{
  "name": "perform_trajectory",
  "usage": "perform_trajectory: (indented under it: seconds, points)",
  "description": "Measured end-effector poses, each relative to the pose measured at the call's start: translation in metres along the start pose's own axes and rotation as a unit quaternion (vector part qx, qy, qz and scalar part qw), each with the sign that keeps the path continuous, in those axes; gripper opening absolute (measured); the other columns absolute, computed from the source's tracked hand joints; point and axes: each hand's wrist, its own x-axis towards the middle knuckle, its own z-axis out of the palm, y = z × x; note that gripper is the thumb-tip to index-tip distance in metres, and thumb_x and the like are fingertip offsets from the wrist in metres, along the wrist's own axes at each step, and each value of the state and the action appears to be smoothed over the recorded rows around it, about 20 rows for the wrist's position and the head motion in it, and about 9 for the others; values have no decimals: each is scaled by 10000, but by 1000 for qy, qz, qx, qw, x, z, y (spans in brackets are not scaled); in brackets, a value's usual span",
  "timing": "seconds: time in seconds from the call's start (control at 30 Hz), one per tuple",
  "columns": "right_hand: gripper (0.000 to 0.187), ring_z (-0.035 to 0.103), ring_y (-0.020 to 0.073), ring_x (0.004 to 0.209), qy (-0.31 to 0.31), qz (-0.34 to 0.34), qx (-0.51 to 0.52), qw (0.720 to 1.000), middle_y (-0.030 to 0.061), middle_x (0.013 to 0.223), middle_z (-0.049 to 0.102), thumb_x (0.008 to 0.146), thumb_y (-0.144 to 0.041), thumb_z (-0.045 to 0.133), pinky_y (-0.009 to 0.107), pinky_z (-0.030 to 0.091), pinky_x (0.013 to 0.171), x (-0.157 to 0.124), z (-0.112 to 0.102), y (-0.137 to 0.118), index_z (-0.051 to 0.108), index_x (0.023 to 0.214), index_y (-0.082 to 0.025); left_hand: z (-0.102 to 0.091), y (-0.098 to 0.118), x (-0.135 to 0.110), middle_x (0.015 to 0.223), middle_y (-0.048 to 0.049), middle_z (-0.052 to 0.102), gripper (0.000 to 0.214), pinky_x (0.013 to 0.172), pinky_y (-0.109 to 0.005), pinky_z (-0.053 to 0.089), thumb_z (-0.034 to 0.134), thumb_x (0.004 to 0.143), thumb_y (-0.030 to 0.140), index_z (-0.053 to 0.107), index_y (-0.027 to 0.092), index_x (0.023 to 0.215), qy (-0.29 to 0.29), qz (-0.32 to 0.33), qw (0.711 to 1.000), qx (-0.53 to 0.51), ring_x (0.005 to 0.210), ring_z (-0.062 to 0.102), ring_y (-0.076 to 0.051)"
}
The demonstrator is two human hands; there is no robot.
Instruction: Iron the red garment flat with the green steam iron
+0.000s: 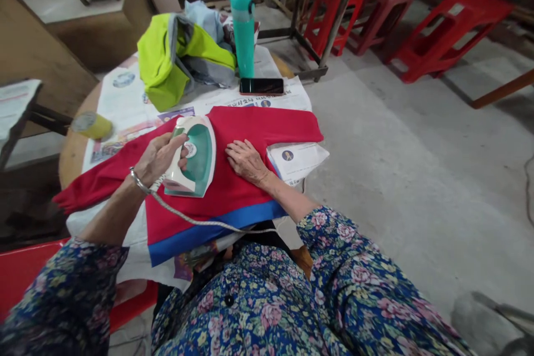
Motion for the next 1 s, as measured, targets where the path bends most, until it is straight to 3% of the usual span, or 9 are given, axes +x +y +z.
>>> perform_trajectory:
  seconds: [0.2,0.37,0.53,0.7,0.87,1.0]
  points:
    - [401,623,328,1442,2,-2,-11,1000,178,1475,730,1083,-210,491,595,416,1276,0,1,2,773,1366,-172,-23,12,-3,541,70,526,259,406,-225,458,699,961,220,517,232,777,112,-12,993,36,370,465,-93]
    - [430,627,334,1419,5,-6,-18,1000,178,1474,727,1085,-198,481,595,422,1263,1,1,-1,750,1420,-176,-48,8,-22,491,94,509,270,375,-201,421,738,926,305,504,244,807,199,-13,980,28,348,464,-96]
    - [450,617,321,1414,13,-12,-33,999,152,1477,727,1088,-201,470,560,420,1264,0,3,-2,743,1446,-186,-59,-13,-51,527,68,570,345,371,-229,448,808,836,445,535,240,789,146,-1,988,43,372,528,-125]
    - [459,617,330,1422,8,-2,-28,1000,168,1490,720,1087,-199,465,580,418,1268,-1,2,-2,738,1454,-163,-33,-18,-56,572,52,558,334,403,-252,457,817,858,406,552,240,741,61,29,997,22,383,514,-117]
    - [452,623,356,1420,-1,5,-26,1000,204,1457,735,1097,-217,456,613,418,1265,-3,2,0,753,1426,-127,9,-8,-21,600,41,559,334,424,-273,433,813,904,327,535,239,740,5,14,1000,16,382,507,-124]
    - [439,628,357,1423,6,-2,-20,1000,195,1451,742,1104,-237,464,617,425,1258,-4,3,4,761,1413,-145,21,-1,5,575,63,545,337,423,-253,421,771,958,293,501,243,763,25,14,999,23,364,467,-98]
